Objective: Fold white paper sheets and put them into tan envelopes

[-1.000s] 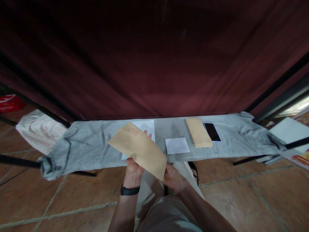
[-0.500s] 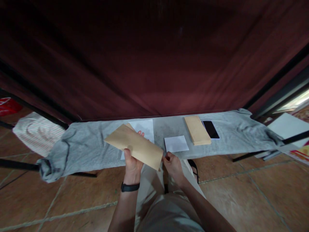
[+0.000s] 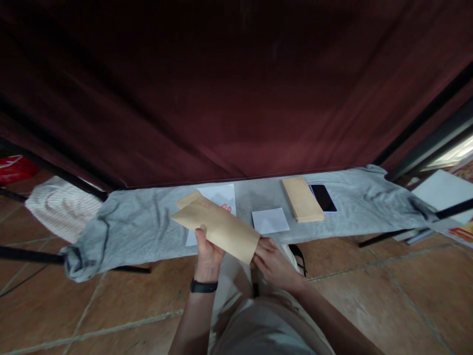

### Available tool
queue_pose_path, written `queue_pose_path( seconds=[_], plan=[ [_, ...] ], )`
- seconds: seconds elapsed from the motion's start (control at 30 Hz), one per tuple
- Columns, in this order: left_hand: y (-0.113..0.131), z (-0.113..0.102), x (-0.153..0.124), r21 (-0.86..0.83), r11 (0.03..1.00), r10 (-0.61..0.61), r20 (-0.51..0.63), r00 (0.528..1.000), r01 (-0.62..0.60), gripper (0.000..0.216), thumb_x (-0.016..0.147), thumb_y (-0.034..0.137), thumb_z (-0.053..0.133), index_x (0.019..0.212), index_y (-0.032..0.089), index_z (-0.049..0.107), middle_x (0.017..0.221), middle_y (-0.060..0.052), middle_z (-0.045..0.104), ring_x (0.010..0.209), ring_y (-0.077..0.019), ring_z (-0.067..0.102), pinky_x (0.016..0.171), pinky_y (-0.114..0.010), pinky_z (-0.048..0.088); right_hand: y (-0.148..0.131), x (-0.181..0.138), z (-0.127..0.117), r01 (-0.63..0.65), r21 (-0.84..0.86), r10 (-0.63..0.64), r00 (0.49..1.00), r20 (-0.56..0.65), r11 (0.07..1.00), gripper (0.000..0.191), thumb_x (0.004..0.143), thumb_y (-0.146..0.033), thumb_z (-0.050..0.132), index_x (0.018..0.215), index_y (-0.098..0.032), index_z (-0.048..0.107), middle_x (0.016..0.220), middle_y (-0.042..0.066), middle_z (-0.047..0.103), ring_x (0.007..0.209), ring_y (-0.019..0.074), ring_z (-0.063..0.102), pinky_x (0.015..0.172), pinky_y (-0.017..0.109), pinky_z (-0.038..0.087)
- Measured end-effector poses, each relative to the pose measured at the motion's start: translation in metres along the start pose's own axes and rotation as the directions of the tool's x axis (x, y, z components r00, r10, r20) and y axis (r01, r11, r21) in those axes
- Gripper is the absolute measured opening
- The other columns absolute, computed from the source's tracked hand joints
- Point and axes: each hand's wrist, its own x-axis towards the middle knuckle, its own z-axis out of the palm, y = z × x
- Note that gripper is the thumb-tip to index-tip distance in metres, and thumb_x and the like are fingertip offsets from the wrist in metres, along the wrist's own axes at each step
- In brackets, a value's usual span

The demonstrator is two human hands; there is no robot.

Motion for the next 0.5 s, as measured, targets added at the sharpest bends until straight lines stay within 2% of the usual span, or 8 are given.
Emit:
queue_pose_path(
  seconds=[0.07, 0.17, 0.27, 0.37, 0.5],
  plan=[
    [-0.002, 0.002, -0.002, -0.001, 0.999, -0.032, 0.014, 0.999, 0.032, 0.095, 0.061, 0.077, 0.078, 0.137, 0.023, 0.062, 0.141, -0.015, 0.063, 0.142, -0.0397, 0.045, 0.111, -0.058, 0.046, -0.001, -0.002, -0.007, 0.04, 0.168, -0.039, 0.999, -0.008, 0.985, 0.032, 0.095, -0.007, 0.047, 0.113, -0.021, 0.069, 0.122, 0.009, 0.068, 0.122, 0.021, 0.059, 0.105, 0.037, 0.05],
    [-0.006, 0.006, -0.005, 0.017, 0.998, -0.065, 0.052, 0.996, 0.065, 0.098, 0.059, 0.075, 0.081, 0.139, 0.022, 0.06, 0.142, -0.016, 0.061, 0.142, -0.0421, 0.044, 0.11, -0.061, 0.046, -0.007, 0.0, -0.01, 0.045, 0.371, -0.074, 0.995, 0.066, 0.927, 0.04, 0.098, -0.012, 0.043, 0.129, -0.026, 0.065, 0.128, 0.005, 0.068, 0.13, 0.0189, 0.056, 0.115, 0.038, 0.043],
    [-0.008, 0.008, -0.008, 0.063, 0.995, -0.078, 0.089, 0.993, 0.072, 0.094, 0.059, 0.071, 0.083, 0.137, 0.023, 0.061, 0.142, -0.015, 0.062, 0.141, -0.0425, 0.045, 0.11, -0.062, 0.047, -0.015, 0.008, -0.004, -0.049, 0.541, 0.018, 0.998, 0.062, 0.84, 0.042, 0.099, -0.026, 0.053, 0.141, -0.031, 0.056, 0.128, 0.004, 0.069, 0.133, 0.022, 0.056, 0.114, 0.04, 0.046],
    [-0.011, 0.008, -0.01, 0.111, 0.988, -0.116, 0.099, 0.988, 0.105, 0.081, 0.064, 0.063, 0.085, 0.132, 0.024, 0.064, 0.137, -0.012, 0.065, 0.136, -0.0403, 0.051, 0.11, -0.059, 0.047, -0.021, 0.017, 0.001, -0.124, 0.602, 0.188, 0.981, -0.044, 0.789, 0.056, 0.092, -0.036, 0.066, 0.146, -0.032, 0.05, 0.127, 0.006, 0.068, 0.133, 0.0291, 0.056, 0.104, 0.045, 0.056],
    [-0.014, 0.014, -0.011, 0.139, 0.979, -0.173, 0.167, 0.971, 0.15, 0.076, 0.067, 0.055, 0.086, 0.133, 0.025, 0.064, 0.138, -0.011, 0.064, 0.132, -0.0397, 0.055, 0.108, -0.059, 0.049, -0.022, 0.015, -0.008, -0.142, 0.586, 0.243, 0.965, -0.097, 0.798, 0.061, 0.089, -0.039, 0.068, 0.147, -0.036, 0.048, 0.126, 0.007, 0.067, 0.132, 0.0347, 0.056, 0.1, 0.052, 0.058]
  ],
)
